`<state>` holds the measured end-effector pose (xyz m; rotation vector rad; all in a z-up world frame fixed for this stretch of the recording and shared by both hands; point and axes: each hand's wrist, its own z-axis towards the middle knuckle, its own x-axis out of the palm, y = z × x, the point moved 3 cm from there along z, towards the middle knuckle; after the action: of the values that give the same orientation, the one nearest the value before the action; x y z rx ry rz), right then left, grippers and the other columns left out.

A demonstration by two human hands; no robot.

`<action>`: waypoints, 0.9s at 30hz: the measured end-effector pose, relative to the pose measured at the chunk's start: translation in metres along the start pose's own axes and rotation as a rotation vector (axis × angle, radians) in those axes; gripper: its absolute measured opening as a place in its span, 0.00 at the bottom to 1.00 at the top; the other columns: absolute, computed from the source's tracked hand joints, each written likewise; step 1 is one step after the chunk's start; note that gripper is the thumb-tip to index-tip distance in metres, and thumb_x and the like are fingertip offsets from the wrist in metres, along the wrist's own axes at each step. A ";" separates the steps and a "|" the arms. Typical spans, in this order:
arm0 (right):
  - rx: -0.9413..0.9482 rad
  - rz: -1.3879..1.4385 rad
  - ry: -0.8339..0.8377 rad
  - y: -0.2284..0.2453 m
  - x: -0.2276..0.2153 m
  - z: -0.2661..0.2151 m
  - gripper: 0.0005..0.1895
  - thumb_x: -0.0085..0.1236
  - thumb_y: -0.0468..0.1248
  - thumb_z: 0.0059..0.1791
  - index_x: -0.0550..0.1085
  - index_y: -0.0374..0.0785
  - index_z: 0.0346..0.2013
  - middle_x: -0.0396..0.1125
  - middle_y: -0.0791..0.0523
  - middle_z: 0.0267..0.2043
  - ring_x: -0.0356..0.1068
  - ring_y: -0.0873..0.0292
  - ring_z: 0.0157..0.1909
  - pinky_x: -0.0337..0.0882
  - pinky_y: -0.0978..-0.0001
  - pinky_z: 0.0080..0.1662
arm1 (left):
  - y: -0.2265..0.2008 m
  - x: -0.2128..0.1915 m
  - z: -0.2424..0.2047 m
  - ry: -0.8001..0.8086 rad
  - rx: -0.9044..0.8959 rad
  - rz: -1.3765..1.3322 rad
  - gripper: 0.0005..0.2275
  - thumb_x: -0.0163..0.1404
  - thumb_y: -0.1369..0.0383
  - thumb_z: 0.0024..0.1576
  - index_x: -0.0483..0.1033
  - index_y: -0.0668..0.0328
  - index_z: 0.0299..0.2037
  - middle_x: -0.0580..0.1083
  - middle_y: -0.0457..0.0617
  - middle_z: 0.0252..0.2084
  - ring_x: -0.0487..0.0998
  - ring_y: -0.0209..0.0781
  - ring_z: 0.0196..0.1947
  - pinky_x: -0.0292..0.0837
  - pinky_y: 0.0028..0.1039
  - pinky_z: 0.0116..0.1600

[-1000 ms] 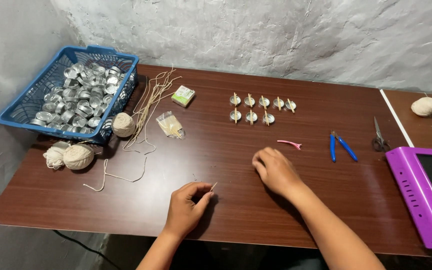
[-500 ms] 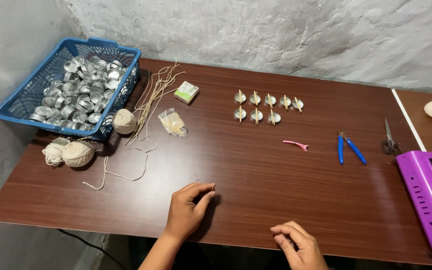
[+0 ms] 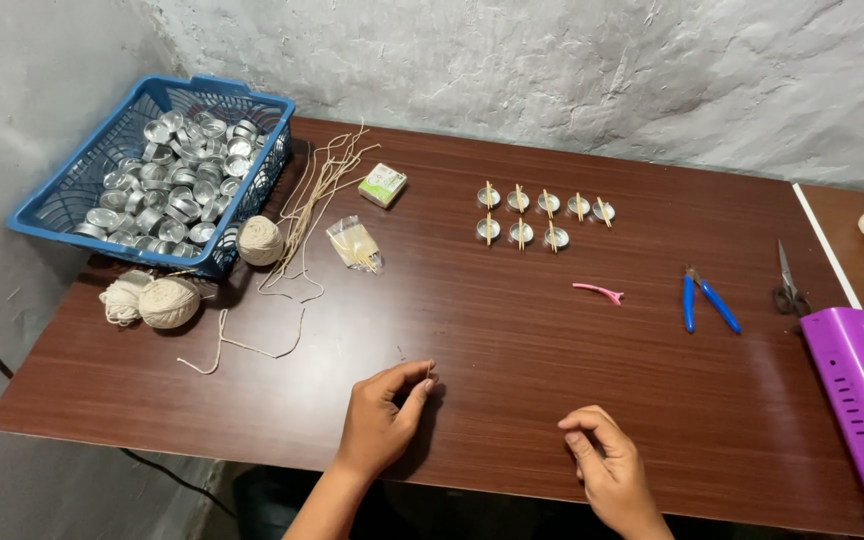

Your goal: Assembling candle wicks into metal wick holders and crimping them using pliers.

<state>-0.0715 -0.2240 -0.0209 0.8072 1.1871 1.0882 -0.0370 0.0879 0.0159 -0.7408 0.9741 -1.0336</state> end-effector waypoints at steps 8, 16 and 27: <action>-0.025 0.154 -0.077 -0.015 -0.002 -0.006 0.07 0.50 0.32 0.54 0.76 0.37 0.39 0.66 0.55 0.41 0.62 0.64 0.21 0.66 0.76 0.26 | -0.002 -0.001 0.000 0.012 -0.024 -0.011 0.09 0.58 0.71 0.54 0.84 0.59 0.45 0.85 0.47 0.41 0.87 0.36 0.40 0.83 0.23 0.50; 0.114 0.206 -0.108 -0.021 0.002 -0.007 0.15 0.59 0.29 0.50 0.75 0.35 0.51 0.70 0.56 0.35 0.66 0.66 0.32 0.69 0.75 0.35 | -0.009 -0.003 0.001 0.037 -0.045 -0.012 0.05 0.59 0.72 0.53 0.84 0.56 0.39 0.84 0.42 0.35 0.85 0.32 0.32 0.82 0.20 0.43; 0.316 0.101 0.063 -0.001 0.011 0.019 0.13 0.61 0.31 0.49 0.82 0.35 0.48 0.69 0.57 0.27 0.67 0.64 0.25 0.64 0.75 0.23 | -0.007 -0.003 0.000 0.033 -0.031 0.017 0.04 0.59 0.71 0.54 0.83 0.56 0.38 0.84 0.41 0.35 0.84 0.32 0.32 0.80 0.21 0.43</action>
<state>-0.0529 -0.2133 -0.0212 1.0926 1.4052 1.0263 -0.0402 0.0885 0.0225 -0.7413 1.0252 -1.0209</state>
